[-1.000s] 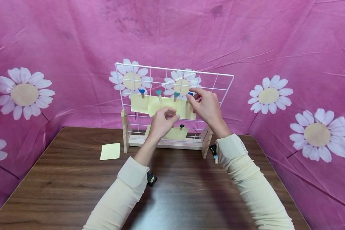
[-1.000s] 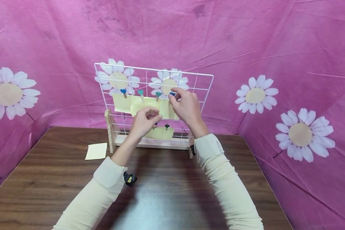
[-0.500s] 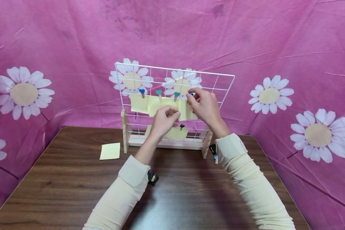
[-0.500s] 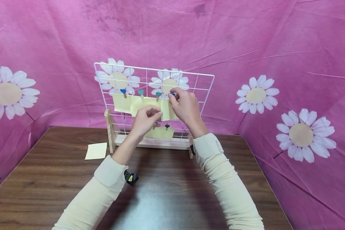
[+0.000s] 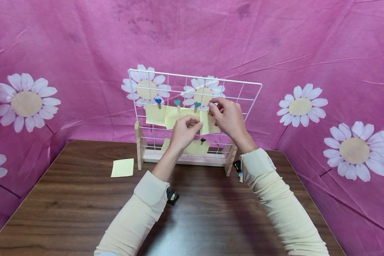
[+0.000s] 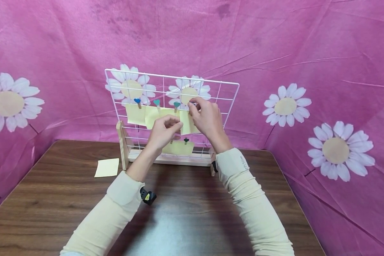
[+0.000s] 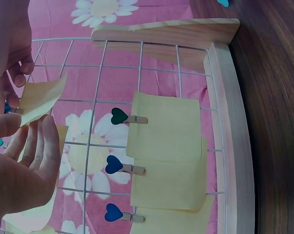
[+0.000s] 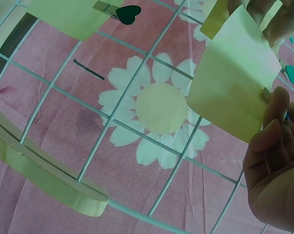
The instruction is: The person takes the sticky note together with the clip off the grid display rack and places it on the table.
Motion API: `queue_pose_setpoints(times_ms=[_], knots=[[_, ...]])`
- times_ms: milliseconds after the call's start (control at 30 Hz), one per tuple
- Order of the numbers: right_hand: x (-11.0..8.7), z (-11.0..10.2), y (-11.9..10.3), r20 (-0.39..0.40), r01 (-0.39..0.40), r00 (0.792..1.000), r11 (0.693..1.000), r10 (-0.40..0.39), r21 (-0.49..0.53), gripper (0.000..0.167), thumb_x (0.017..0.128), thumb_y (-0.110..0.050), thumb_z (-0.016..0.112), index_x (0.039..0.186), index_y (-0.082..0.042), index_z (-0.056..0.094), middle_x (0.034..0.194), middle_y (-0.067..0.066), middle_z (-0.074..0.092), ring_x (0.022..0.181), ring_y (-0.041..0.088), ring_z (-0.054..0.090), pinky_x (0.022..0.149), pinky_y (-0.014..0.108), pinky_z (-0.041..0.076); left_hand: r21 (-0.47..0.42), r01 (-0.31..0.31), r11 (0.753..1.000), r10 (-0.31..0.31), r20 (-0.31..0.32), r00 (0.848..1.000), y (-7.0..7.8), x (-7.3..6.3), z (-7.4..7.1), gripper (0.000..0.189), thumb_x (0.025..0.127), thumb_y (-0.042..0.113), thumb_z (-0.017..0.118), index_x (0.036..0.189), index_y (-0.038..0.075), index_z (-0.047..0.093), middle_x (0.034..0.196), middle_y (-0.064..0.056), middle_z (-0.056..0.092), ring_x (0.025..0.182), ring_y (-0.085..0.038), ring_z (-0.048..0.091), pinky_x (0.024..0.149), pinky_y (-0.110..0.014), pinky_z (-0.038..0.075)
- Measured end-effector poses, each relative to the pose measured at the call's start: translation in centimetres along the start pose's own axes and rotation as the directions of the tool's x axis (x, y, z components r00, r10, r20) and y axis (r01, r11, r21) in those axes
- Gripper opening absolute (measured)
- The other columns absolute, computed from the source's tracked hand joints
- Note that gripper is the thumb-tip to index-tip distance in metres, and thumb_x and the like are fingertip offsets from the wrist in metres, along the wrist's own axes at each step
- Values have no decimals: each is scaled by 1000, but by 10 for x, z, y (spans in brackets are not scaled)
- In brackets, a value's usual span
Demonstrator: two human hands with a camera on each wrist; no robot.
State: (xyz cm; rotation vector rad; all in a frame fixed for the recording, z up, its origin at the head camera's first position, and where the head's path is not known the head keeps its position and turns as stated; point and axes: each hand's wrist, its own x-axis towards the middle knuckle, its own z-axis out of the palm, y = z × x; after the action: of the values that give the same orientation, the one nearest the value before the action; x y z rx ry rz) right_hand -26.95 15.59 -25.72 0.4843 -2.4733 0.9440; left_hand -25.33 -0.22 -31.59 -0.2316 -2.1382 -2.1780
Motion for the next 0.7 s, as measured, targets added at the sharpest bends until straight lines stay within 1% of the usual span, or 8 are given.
queue_pose_setpoints(times_ms=[367,500,700], knots=[[0,1,1,-1,-9,1000,1000,9,12,19,104,-21,60,110,-7,71,77,5,71,50,18,63,41,24,48,-7,3,1000,-4,-14,1000,3,0,2,13,95,8,69,105,0,70,93,-10,66,75,-16,66,66,-31,63],[0,1,1,-2,-6,1000,1000,6,18,17,103,-20,61,108,-7,70,76,6,70,49,18,63,41,24,48,-20,17,1000,-18,-20,1000,4,-1,3,13,95,7,69,105,-1,70,91,-9,65,73,-16,66,65,-31,63],[-2,1,3,-18,1,1000,999,0,35,16,104,-19,61,107,-6,69,76,7,70,47,19,62,40,25,48,-12,32,999,-33,-35,999,5,-1,5,13,95,7,69,105,-1,70,91,-10,65,72,-16,66,64,-30,63]])
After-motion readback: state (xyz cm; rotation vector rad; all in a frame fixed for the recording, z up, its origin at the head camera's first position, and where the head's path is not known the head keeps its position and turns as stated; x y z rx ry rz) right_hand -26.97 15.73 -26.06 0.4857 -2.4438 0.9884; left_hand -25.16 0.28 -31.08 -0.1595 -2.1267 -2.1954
